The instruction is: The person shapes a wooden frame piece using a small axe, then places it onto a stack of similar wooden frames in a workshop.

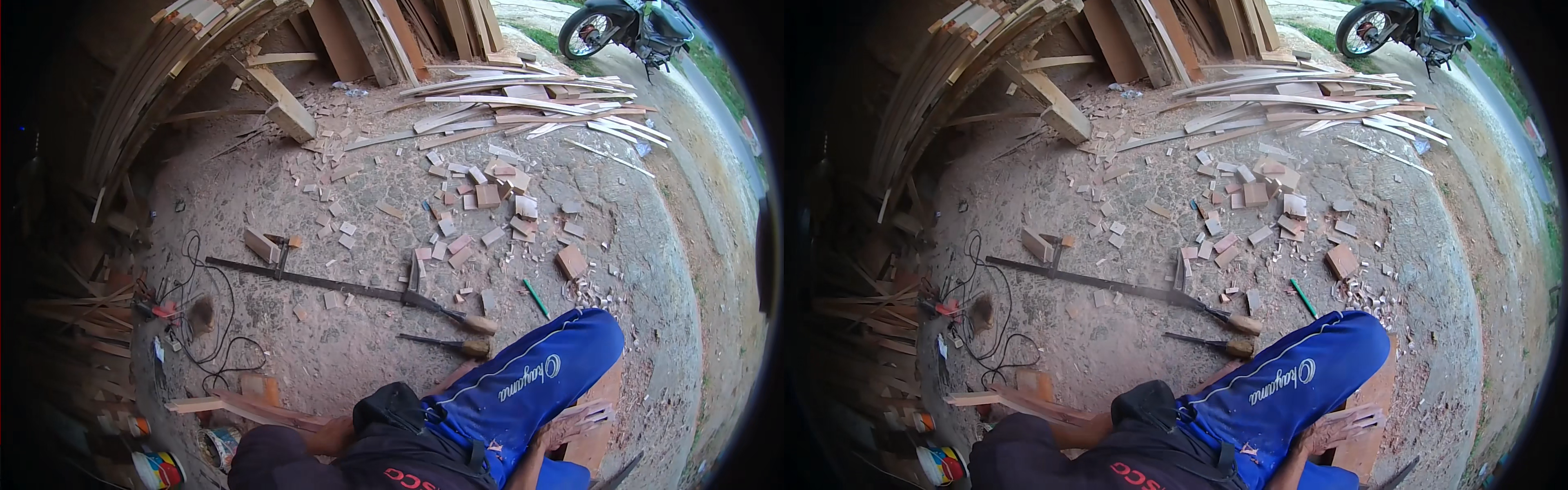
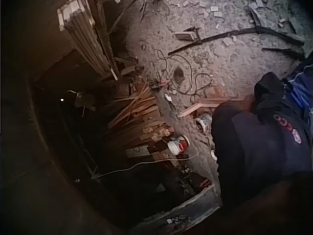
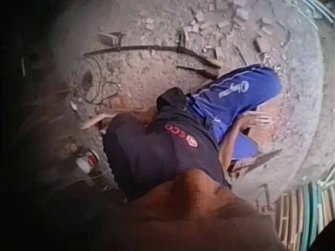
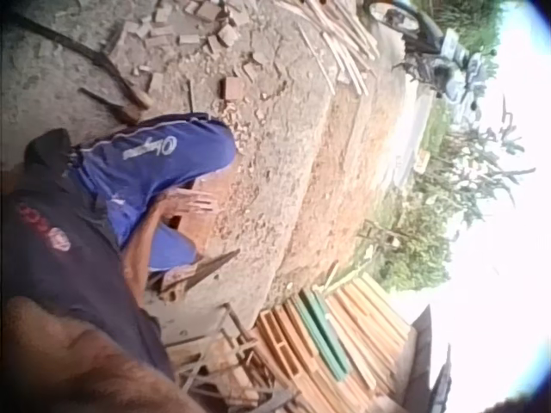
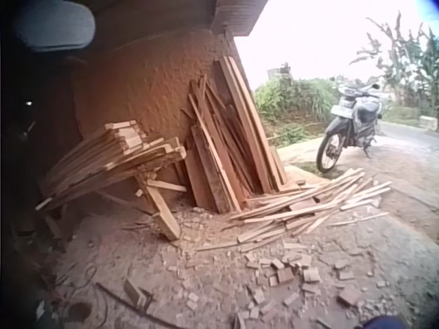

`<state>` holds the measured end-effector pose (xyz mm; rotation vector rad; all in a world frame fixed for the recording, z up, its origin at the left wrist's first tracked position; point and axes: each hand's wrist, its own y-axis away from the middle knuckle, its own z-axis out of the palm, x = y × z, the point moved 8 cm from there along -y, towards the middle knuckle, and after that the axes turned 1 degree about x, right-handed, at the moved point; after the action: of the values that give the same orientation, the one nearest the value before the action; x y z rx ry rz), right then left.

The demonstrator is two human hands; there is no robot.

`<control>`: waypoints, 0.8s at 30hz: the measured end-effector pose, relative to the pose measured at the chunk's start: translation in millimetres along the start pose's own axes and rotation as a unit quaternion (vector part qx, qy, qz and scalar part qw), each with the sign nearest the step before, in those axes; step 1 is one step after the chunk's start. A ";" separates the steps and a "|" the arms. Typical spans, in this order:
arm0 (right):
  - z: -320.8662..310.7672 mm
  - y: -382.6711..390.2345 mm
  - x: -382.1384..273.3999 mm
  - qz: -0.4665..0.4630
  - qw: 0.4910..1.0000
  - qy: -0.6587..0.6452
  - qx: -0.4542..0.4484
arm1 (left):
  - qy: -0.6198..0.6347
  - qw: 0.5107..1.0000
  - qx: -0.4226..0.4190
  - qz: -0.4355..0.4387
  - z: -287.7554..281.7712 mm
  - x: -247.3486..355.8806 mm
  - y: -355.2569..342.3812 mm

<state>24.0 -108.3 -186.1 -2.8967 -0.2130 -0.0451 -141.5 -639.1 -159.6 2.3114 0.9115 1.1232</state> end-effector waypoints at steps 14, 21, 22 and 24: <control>4.2 -5.7 14.7 0.002 0.996 0.063 0.057 | 0.183 0.960 0.159 -0.138 -55.4 -11.6 27.5; -6.5 1.1 -29.0 -0.042 0.997 0.045 0.051 | 0.196 0.970 0.037 -0.138 -6.6 -80.1 4.5; -7.9 3.6 -43.5 -0.060 0.997 0.032 0.039 | 0.192 0.974 0.000 -0.121 2.4 -84.4 -0.9; -11.4 12.2 -74.0 -0.094 0.995 0.005 0.017 | 0.155 0.984 -0.080 -0.036 10.1 -85.9 -12.4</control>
<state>-47.5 -133.1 -181.4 -2.8331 -0.4799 -0.0885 -177.7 -692.1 -219.0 1.9931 0.9638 1.4947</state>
